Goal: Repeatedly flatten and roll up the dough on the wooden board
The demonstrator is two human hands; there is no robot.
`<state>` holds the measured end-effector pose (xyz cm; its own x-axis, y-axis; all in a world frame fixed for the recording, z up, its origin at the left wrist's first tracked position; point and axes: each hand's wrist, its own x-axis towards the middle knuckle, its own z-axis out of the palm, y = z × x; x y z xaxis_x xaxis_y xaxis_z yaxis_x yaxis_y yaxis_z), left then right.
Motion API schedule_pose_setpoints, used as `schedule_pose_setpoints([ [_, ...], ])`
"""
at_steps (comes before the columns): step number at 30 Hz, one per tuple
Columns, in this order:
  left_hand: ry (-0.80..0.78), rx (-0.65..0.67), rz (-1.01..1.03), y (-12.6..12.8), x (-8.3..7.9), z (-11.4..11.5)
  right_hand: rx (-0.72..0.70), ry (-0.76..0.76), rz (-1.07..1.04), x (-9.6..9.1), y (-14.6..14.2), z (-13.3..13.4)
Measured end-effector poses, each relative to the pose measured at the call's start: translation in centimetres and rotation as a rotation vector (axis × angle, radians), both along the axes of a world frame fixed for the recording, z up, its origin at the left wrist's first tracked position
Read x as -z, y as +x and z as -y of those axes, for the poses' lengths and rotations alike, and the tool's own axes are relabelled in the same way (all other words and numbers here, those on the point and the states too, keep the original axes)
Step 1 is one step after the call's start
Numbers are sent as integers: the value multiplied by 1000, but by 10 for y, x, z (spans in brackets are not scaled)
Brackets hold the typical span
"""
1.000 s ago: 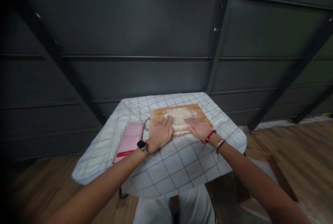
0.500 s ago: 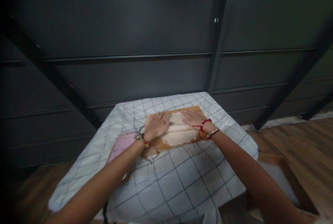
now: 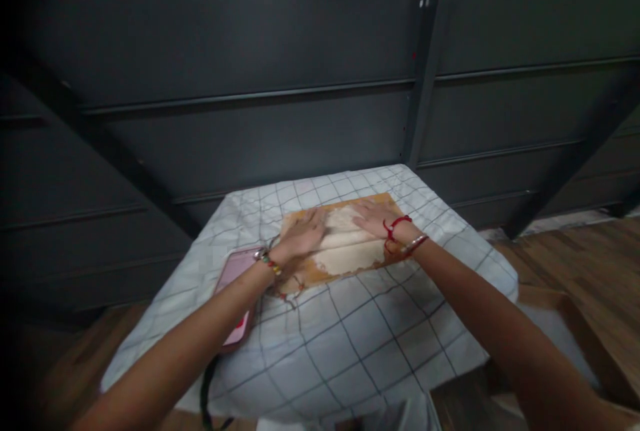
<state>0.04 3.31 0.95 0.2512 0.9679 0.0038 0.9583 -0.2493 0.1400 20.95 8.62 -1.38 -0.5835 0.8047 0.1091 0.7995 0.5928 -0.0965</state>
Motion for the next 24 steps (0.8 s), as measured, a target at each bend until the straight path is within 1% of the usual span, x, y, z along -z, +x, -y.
schedule_pose_setpoints([
  [2, -8, 8, 0, -1, 7, 18, -20, -24, 18, 5, 6, 19],
  [4, -26, 20, 2, -1, 14, 27, -47, 12, 27, 7, 9, 34],
  [6, -39, -12, 5, -2, 17, 22, -47, 32, 29, 5, 6, 35],
  [9, -33, -99, 0, -2, 18, -2, 3, -30, 40, 1, -5, 19],
  [11, -33, -115, -12, -2, 17, -10, 26, -63, 38, 1, -10, 13],
  [12, -33, -106, -19, -2, 17, -9, 34, -58, 32, 2, -10, 16],
  [14, -12, -74, -37, -3, 17, 1, 20, -4, 15, 4, -8, 32],
  [16, 27, -34, -57, -4, 16, 15, -32, 88, -5, 5, -5, 54],
  [18, 47, -12, -71, -5, 16, 23, -73, 174, -27, 5, -4, 71],
  [20, 39, -6, -69, -5, 15, 20, -69, 205, -28, 4, -6, 73],
  [24, -8, 11, -47, -4, 13, 4, 19, 156, 23, 2, -10, 60],
])
